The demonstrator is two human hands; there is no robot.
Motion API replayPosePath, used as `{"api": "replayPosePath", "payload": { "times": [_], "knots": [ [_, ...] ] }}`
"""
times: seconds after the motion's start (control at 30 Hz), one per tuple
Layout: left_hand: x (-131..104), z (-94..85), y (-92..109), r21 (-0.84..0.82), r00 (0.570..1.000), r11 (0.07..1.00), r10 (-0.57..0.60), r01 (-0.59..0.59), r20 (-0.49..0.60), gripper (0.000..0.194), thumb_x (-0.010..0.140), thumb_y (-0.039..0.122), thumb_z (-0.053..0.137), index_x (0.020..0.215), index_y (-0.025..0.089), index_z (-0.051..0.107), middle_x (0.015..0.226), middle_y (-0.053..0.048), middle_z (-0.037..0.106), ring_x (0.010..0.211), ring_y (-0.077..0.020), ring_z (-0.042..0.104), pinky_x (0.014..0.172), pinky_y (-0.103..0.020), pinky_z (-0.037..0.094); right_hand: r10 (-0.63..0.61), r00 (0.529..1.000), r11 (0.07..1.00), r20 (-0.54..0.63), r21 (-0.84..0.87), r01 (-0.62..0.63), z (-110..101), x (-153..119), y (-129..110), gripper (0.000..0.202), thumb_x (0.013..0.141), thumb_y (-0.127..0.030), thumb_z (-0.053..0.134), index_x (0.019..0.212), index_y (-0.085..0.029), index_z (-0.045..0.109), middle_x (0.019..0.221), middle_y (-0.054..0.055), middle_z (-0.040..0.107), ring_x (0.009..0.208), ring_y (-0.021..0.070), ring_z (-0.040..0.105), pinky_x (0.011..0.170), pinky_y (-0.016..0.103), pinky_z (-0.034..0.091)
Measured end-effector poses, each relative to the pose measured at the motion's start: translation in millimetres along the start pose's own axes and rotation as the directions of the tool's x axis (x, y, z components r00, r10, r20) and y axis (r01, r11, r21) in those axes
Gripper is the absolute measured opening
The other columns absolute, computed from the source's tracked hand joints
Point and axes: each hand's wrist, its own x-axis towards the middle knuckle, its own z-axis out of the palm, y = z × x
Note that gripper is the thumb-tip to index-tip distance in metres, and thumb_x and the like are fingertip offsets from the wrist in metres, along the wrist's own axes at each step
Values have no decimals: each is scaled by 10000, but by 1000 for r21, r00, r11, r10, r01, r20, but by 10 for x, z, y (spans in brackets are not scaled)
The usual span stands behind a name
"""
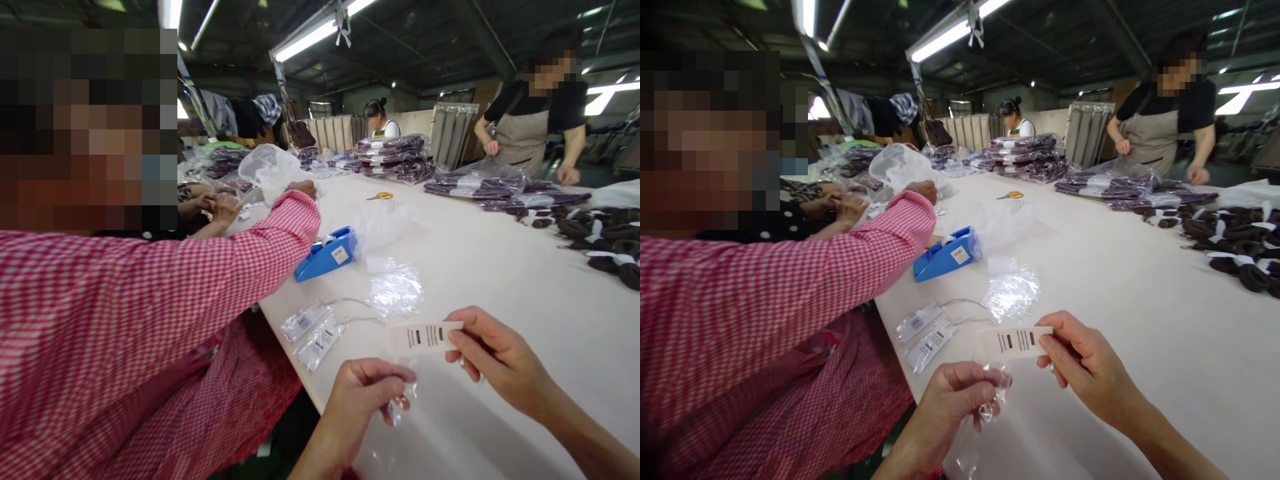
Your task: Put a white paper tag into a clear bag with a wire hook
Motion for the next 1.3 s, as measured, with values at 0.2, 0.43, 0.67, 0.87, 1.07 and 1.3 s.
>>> {"api": "replayPosePath", "payload": {
  "times": [0.2, 0.43, 0.67, 0.87, 1.07, 1.3],
  "knots": [
    [-7, -29, -37, -31, 1000, 999, 5, -4, 9, 95, 662, 178, 734, 736, 133, 773, 829, -76, 766, 535, -85, 604, 442, -161, 406, 41, 994, 999, 104, -38, -37, -37, -10, -6, 194, 968, -395, 463, 1040, -237, 550, 711, -31, 627, 501, 84, 519, 482, 214, 441],
    [9, -11, -20, -57, 998, 998, 6, -3, 55, 115, 668, 198, 740, 758, 128, 729, 788, -52, 748, 533, -104, 635, 432, -164, 432, 48, 989, 996, 136, -75, -38, -101, 8, 14, 243, 973, -384, 446, 1136, -244, 559, 707, -29, 622, 504, 86, 513, 492, 211, 454],
    [-4, 26, -19, -18, 1000, 1000, 13, -13, 0, 150, 713, 275, 722, 719, 130, 686, 716, -57, 749, 543, -115, 650, 462, -172, 455, 39, 995, 994, 94, -105, -29, -122, 4, 20, 240, 972, -379, 448, 1135, -243, 560, 690, -30, 621, 502, 89, 518, 487, 204, 454],
    [-54, 40, -12, 24, 998, 998, 53, -54, 19, 203, 752, 325, 704, 747, 123, 716, 767, -71, 753, 585, -119, 655, 504, -187, 476, 12, 986, 984, 167, -179, 19, -122, 6, -38, 219, 975, -330, 434, 1123, -250, 574, 652, -42, 601, 516, 97, 527, 499, 209, 441],
    [-66, 58, -43, 59, 994, 993, 101, -99, -38, 283, 795, 385, 666, 696, 122, 700, 693, -67, 736, 588, -137, 655, 504, -203, 474, -16, 971, 965, 238, -251, 77, -167, 18, -109, 239, 978, -305, 408, 1157, -243, 555, 637, -38, 611, 555, 116, 564, 525, 219, 436],
    [-47, 67, -45, 67, 992, 991, 121, -118, -40, 222, 792, 316, 672, 708, 115, 717, 701, -68, 741, 566, -124, 637, 514, -205, 473, -41, 972, 923, 231, -364, 125, -158, 20, -146, 203, 981, -366, 395, 1012, -235, 547, 676, -12, 635, 548, 127, 529, 485, 237, 357]
  ]
}}
